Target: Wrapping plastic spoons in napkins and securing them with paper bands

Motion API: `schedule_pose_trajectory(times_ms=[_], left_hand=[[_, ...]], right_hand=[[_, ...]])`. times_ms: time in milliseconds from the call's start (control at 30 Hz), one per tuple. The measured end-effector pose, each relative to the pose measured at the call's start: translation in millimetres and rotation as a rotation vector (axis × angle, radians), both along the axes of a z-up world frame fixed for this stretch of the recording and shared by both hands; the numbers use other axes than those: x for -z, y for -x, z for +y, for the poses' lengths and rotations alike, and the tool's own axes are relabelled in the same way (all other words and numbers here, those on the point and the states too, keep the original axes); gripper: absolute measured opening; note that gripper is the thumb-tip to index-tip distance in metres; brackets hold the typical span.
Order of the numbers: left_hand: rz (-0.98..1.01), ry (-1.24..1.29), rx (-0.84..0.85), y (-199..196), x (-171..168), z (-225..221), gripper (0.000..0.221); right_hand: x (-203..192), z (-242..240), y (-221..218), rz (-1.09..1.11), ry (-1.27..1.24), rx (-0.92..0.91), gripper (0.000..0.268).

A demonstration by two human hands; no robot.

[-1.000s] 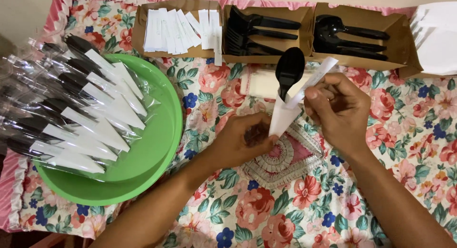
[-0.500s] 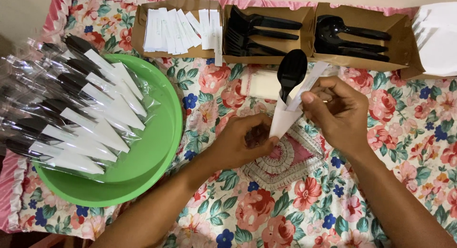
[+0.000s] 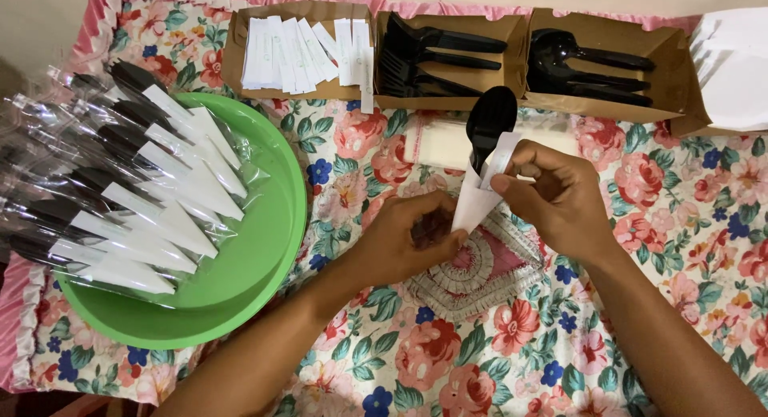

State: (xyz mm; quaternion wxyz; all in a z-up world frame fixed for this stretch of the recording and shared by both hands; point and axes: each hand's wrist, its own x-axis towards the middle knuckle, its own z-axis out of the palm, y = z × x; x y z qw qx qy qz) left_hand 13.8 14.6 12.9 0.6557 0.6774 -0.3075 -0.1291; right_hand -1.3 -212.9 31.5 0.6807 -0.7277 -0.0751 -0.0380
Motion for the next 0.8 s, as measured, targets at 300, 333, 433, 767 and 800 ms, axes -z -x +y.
schedule_pose_trajectory(times_ms=[300,333,433,767,800], left_hand=[[-0.008,-0.002,0.004,-0.8,0.8,-0.6,0.015],[-0.007,-0.005,0.002,-1.1,0.1,-0.7,0.015],[-0.008,-0.013,-0.003,-0.6,-0.4,-0.3,0.015],[-0.001,-0.010,-0.002,0.8,-1.0,0.0,0.013],[-0.001,-0.010,-0.002,-0.1,-0.4,-0.1,0.013]], right_hand=[[-1.5,-2.3,-2.4,0.007,0.001,0.049,0.006],[1.1,-3.3,-2.4,-0.009,0.012,0.063,0.004],[1.3,-2.0,-3.7,-0.038,0.043,0.069,0.003],[-3.4,0.1,-4.7,-0.078,0.121,0.047,0.003],[-4.7,0.7,-4.7,-0.078,0.121,0.046,0.003]])
